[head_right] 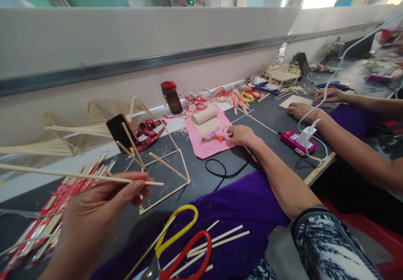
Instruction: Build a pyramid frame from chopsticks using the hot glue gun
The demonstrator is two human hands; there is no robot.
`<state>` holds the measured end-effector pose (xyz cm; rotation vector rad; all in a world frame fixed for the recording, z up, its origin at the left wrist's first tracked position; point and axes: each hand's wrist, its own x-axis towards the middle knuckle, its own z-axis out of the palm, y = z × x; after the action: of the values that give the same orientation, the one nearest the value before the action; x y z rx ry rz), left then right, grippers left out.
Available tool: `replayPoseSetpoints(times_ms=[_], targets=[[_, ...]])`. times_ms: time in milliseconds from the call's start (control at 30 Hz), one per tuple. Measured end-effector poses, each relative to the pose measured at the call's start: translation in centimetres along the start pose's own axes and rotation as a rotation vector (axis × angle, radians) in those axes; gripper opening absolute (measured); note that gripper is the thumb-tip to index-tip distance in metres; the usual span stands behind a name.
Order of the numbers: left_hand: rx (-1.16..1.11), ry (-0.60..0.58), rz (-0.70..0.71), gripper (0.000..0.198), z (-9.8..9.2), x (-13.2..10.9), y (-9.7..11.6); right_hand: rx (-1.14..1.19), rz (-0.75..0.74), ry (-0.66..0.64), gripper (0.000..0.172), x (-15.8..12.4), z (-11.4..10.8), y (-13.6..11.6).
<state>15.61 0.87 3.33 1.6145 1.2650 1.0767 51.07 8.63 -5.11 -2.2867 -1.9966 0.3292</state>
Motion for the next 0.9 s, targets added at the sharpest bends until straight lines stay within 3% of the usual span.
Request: replayPoseSetpoints(times_ms=[100, 333, 533, 900], targets=[[0.008, -0.002, 0.008, 0.019, -0.1, 0.0, -0.1, 0.039, -0.024, 0.018, 0.046, -0.8, -0.4, 0.6], [0.000, 0.006, 0.024, 0.017, 0.0, -0.1, 0.1, 0.066, -0.134, 0.109, 0.026, -2.2, -0.3, 0.1], [-0.015, -0.019, 0.031, 0.016, -0.4, -0.1, 0.2, 0.065, -0.115, 0.116, 0.031, -2.4, 0.1, 0.2], [-0.024, -0.029, 0.028, 0.012, -0.2, 0.0, 0.3, -0.241, -0.093, 0.036, 0.026, -2.3, -0.8, -1.3]])
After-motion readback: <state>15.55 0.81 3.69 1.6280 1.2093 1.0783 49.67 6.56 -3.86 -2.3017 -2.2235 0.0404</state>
